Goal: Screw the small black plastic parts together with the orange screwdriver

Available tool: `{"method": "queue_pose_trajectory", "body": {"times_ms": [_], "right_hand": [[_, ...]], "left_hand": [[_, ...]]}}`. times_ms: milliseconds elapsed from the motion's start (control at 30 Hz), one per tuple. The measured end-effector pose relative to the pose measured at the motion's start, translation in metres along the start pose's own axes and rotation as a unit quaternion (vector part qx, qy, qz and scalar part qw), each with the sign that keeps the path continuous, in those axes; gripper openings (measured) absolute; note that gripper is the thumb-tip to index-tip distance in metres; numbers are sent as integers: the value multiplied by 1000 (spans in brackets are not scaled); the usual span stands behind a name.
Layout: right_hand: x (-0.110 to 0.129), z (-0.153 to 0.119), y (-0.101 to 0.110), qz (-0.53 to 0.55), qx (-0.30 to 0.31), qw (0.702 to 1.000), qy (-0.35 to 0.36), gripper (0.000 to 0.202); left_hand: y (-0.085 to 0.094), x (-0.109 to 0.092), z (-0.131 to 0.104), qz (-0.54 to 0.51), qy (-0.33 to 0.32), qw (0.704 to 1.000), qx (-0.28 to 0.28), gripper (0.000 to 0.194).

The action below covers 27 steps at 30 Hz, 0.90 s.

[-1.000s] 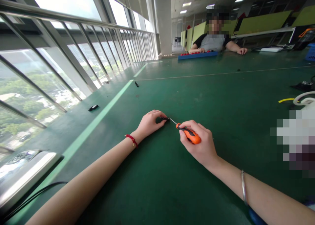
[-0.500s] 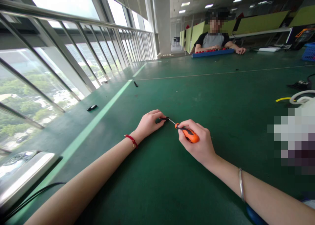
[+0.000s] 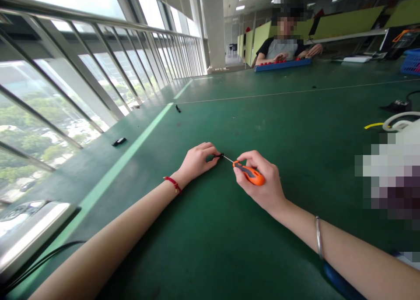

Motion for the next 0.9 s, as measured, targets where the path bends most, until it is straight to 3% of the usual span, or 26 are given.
{"method": "queue_pose_trajectory", "body": {"times_ms": [100, 267, 333, 500, 633, 733, 800, 900], "right_hand": [[0, -1, -1, 3, 4, 1000, -5, 5], [1, -1, 8, -11, -71, 997, 22, 30], [0, -1, 6, 0, -57, 998, 21, 33], [6, 0, 1, -10, 2, 1000, 26, 12], [5, -1, 7, -8, -63, 997, 44, 33], [3, 0, 7, 18, -77, 996, 47, 51], [3, 0, 4, 9, -42, 998, 39, 45], [5, 0, -1, -28, 15, 999, 28, 16]], "left_hand": [[-1, 0, 0, 2, 1, 1000, 2, 12], [-1, 0, 0, 7, 1, 1000, 5, 12], [0, 0, 0, 6, -2, 1000, 4, 12], [-1, 0, 0, 7, -9, 1000, -1, 12], [-2, 0, 0, 9, -8, 1000, -6, 11], [-1, 0, 0, 8, -7, 1000, -11, 11], [0, -1, 0, 7, -7, 1000, -11, 11], [0, 0, 0, 5, -4, 1000, -8, 11]]}}
Point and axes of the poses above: each hand's wrist, its own z-axis towards the middle knuckle, its own y-axis out of the back of the hand, x = y × z, the point moved 6 cm from there along z, towards the middle knuckle, and after that the axes turned 9 degrees about y, right-handed, at the moved point
